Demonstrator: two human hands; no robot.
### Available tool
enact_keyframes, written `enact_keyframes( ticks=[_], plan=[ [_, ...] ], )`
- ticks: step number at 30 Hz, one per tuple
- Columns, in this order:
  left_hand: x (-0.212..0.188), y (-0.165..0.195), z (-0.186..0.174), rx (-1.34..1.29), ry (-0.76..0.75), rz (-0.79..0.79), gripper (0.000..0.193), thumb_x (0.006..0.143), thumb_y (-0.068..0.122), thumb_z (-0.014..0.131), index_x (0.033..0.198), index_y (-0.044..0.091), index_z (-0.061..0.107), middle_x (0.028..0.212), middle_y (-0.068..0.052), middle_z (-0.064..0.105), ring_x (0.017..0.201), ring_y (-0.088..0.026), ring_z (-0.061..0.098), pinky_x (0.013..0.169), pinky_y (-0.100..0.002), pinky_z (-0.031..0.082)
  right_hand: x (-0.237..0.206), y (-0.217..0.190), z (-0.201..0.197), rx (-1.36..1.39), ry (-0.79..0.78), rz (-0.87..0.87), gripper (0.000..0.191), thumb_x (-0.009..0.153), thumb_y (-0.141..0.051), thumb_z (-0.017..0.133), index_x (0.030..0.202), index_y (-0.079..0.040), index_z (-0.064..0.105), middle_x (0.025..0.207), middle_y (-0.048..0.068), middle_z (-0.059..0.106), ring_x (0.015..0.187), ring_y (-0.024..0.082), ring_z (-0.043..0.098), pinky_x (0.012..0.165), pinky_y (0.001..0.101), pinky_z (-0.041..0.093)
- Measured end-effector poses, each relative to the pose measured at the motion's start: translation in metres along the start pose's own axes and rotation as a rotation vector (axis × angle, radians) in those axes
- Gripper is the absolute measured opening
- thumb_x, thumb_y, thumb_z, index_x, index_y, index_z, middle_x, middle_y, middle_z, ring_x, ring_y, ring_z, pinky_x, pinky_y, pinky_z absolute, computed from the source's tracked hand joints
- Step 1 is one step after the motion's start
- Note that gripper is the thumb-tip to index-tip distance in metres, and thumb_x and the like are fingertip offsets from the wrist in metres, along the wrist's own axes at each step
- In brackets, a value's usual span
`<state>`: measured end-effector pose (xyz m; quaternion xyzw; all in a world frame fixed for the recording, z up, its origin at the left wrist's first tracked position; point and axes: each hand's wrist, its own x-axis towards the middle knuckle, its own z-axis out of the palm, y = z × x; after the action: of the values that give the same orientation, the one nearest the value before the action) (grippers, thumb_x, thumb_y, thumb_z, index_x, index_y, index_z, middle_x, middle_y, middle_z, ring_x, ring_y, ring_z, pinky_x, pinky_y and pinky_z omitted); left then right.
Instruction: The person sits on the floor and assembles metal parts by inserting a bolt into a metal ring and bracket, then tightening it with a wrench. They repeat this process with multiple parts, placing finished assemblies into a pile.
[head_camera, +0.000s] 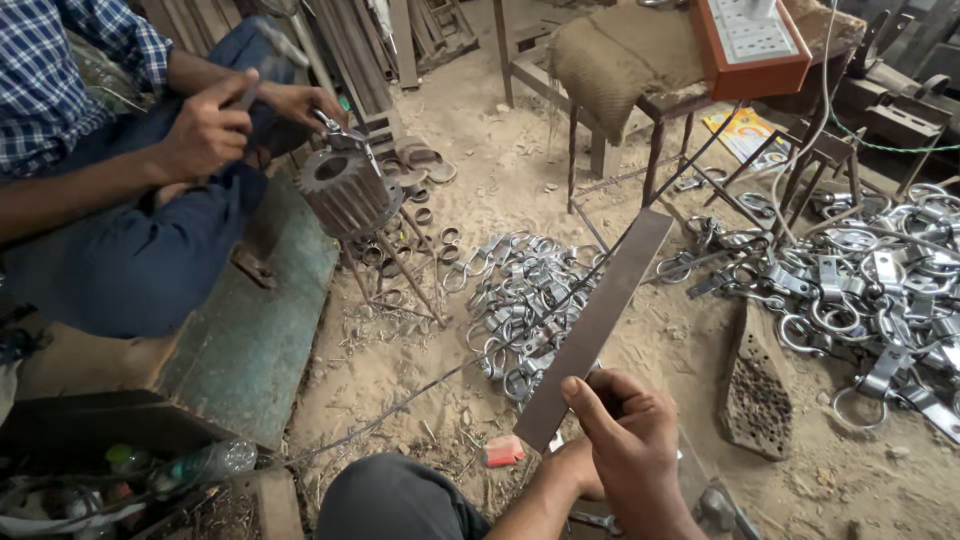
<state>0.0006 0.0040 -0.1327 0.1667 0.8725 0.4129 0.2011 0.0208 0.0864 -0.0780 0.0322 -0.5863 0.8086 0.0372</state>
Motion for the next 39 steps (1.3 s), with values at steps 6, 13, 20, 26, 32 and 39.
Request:
enact_keyframes(
  ticks=[6,13,20,26,32,39],
  plan=[
    [-0.002,0.004,-0.008,-0.048,-0.008,0.091,0.064,0.086,0.031,0.071,0.145,0.015,0.055,0.145,-0.017,0.059,0.134,-0.032,0.055,0.106,-0.044,0.043,0.002,0.002,0.004,0.037,0.028,0.047,0.014,0.084,-0.009,0.078,0.089,0.004,0.074,0.071,0.0,0.066,0.064,0.006,0.056,0.056,0.0228,0.043],
    [0.006,0.003,-0.007,0.106,0.08,0.079,0.055,0.084,0.033,0.073,0.131,0.007,0.058,0.134,-0.019,0.064,0.126,-0.034,0.06,0.102,-0.043,0.048,0.017,-0.013,-0.015,0.435,-0.227,0.169,0.02,0.093,-0.018,0.066,0.088,0.001,0.064,0.068,0.001,0.058,0.057,0.01,0.049,0.051,0.0254,0.038],
    [-0.003,-0.011,-0.016,0.205,-0.076,-0.112,0.053,0.082,0.047,0.077,0.123,0.013,0.071,0.114,-0.018,0.073,0.109,-0.034,0.07,0.097,-0.042,0.054,0.067,-0.016,-0.055,0.819,-0.305,0.201,0.027,0.104,-0.021,0.053,0.083,-0.006,0.055,0.067,0.001,0.05,0.056,0.012,0.041,0.05,0.0255,0.037],
    [-0.012,0.0,-0.023,0.169,-0.072,-0.117,0.055,0.082,0.048,0.078,0.124,0.014,0.07,0.115,-0.016,0.073,0.109,-0.033,0.07,0.095,-0.042,0.054,0.098,-0.005,-0.117,0.745,0.231,0.282,0.031,0.1,-0.024,0.042,0.096,-0.007,0.067,0.077,-0.001,0.055,0.064,0.007,0.039,0.055,0.0207,0.033],
    [-0.02,0.012,-0.031,0.198,-0.056,-0.093,0.058,0.081,0.048,0.078,0.126,0.012,0.071,0.113,-0.019,0.073,0.107,-0.035,0.069,0.093,-0.044,0.054,0.115,-0.005,-0.183,0.953,-0.016,0.086,0.019,0.096,-0.024,0.056,0.081,-0.012,0.054,0.07,-0.001,0.042,0.061,0.012,0.038,0.055,0.029,0.034],
    [-0.016,0.02,-0.027,0.178,-0.116,-0.124,0.056,0.081,0.049,0.076,0.124,0.014,0.071,0.108,-0.019,0.074,0.104,-0.033,0.072,0.093,-0.043,0.054,0.114,0.007,-0.154,0.891,0.038,0.129,0.009,0.093,-0.015,0.051,0.1,-0.011,0.056,0.082,0.0,0.054,0.067,0.011,0.047,0.059,0.0265,0.04]
  ],
)
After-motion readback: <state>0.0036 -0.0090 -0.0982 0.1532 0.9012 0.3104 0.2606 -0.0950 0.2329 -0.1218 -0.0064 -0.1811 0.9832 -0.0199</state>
